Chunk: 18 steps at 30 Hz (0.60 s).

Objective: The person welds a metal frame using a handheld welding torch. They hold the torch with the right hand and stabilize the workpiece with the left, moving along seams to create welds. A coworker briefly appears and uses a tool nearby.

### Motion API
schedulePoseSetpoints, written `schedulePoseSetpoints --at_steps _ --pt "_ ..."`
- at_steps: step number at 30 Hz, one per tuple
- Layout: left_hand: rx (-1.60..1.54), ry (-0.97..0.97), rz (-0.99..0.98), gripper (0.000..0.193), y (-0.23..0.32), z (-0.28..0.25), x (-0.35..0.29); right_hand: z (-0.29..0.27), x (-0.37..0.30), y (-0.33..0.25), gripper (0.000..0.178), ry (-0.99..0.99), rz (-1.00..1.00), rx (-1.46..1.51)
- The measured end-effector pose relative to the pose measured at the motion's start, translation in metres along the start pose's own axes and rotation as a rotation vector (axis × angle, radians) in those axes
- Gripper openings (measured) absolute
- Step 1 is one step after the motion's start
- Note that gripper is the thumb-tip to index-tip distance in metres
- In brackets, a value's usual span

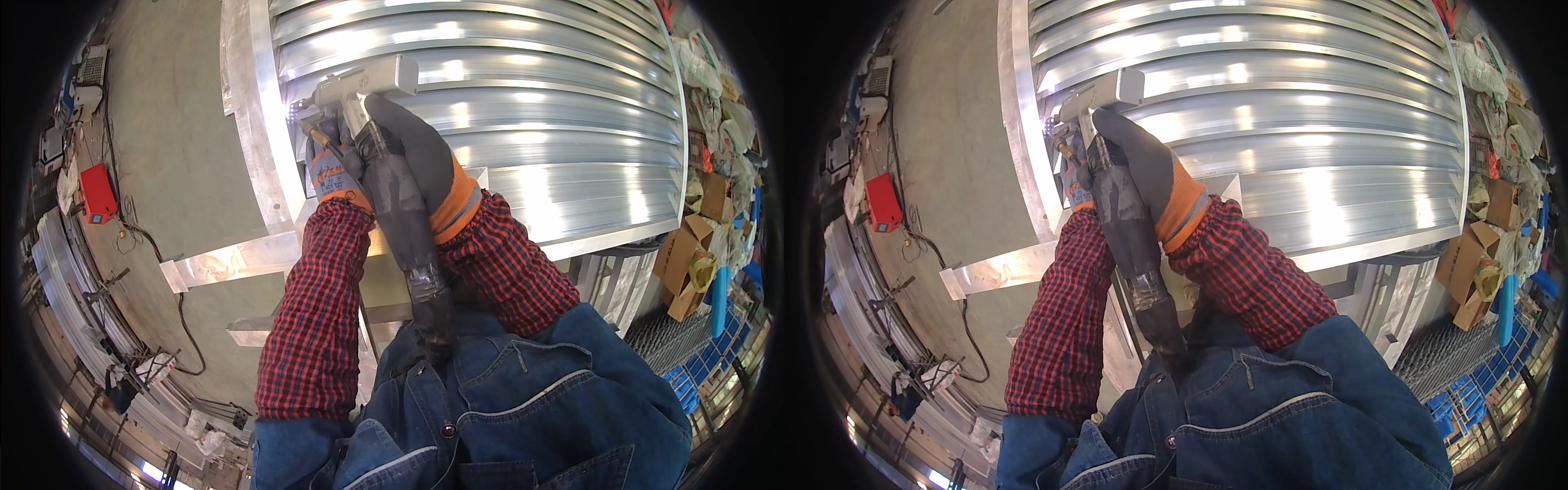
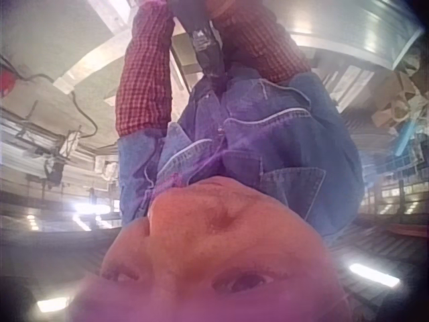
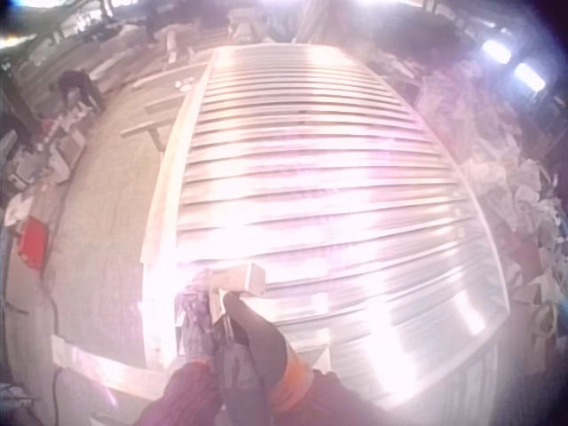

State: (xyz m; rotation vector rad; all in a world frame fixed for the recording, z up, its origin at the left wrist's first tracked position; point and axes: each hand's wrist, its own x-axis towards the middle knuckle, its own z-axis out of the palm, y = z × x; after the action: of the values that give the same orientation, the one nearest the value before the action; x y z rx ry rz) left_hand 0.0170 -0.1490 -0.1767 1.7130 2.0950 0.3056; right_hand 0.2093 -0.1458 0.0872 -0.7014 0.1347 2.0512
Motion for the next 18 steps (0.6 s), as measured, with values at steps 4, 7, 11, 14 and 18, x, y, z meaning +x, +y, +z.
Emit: schedulePoseSetpoints --at_steps 4,7,11,14,18 --pt "0.037 0.098 -0.030 0.053 0.056 -0.045 -0.008 0.000 -0.002 0.000 0.040 -0.004 -0.033 -0.051" --pt "-0.013 0.034 0.104 0.048 0.087 -0.091 -0.016 0.003 -0.006 0.001 0.042 -0.021 -0.140 0.005" --pt "-0.558 -0.111 0.154 0.045 0.109 -0.144 -0.040 0.010 -0.012 -0.002 0.038 0.085 -0.080 -0.012" --pt "-0.313 0.120 0.439 0.034 0.110 -0.179 -0.097 0.011 -0.022 0.002 0.041 0.119 -0.078 -0.007" --pt "-1.199 -0.602 -0.231 0.060 0.099 -0.243 -0.189 0.011 -0.026 0.012 0.042 0.121 -0.159 -0.061"
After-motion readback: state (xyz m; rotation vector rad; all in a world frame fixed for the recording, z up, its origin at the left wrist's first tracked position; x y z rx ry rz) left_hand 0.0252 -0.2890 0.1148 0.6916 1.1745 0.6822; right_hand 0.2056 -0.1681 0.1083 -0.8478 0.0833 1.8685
